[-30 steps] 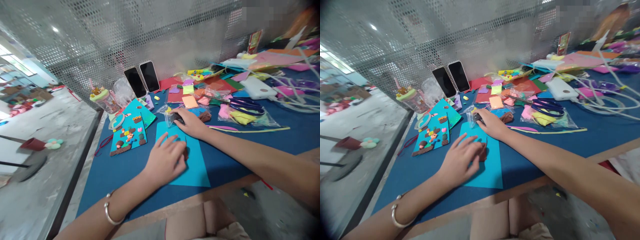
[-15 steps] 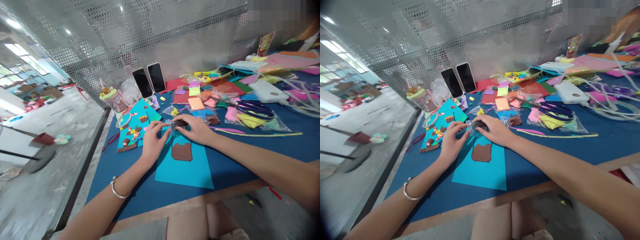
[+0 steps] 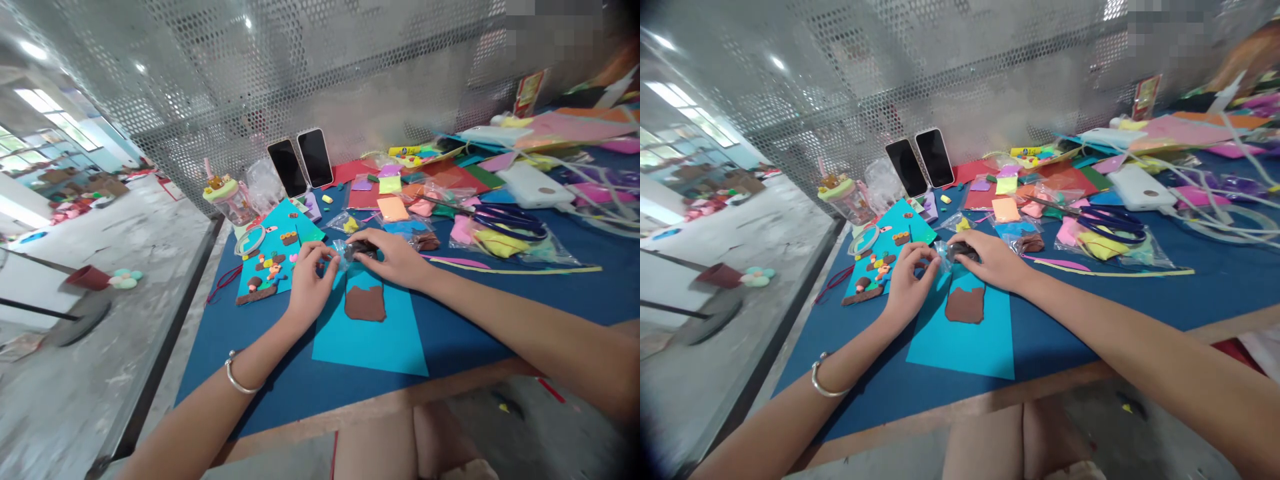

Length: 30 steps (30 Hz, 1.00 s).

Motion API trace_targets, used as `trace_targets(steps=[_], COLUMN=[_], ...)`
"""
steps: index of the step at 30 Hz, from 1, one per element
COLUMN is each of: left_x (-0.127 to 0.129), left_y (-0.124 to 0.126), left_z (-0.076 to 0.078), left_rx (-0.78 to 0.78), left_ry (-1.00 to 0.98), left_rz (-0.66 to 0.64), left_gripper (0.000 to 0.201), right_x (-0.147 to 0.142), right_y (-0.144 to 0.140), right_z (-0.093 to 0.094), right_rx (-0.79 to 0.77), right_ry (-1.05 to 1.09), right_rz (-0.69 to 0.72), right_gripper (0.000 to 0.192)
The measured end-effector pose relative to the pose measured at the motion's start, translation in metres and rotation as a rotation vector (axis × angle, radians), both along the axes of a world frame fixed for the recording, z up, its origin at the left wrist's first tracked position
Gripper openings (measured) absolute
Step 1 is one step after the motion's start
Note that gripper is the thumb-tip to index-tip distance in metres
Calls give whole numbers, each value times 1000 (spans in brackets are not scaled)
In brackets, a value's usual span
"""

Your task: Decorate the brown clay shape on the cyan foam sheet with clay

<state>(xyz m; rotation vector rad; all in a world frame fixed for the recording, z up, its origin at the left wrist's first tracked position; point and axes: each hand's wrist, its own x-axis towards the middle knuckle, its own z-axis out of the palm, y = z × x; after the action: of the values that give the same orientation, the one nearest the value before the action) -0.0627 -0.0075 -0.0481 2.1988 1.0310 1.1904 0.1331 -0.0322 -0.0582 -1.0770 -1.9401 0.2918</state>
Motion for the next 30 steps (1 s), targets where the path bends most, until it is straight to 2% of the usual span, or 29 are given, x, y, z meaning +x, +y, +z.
trace_targets(steps=[5,9,14,21,30], left_x=[-4,-5,-2,-1,-1], left_y=[-1,-2,-6,-9,-12], left_z=[2,1,2,1,3], left_rx=[-27,-47,-73,-75,-57], left_ry=[-60,-53,-44,-86,-64], left_rz=[7,-25,-61,-63,-101], left_gripper=[12,17,17,5,22], right_x=[9,12,12,12,14], right_y=[4,6,8,8,9], right_z=[2,6,4,1,-1], right_rx=[27,2,-12,-25,1], right_ry=[61,58,42,16,-34], right_rz=[-148,-203,-217,-186,-177], right_gripper=[23,24,24,25,24])
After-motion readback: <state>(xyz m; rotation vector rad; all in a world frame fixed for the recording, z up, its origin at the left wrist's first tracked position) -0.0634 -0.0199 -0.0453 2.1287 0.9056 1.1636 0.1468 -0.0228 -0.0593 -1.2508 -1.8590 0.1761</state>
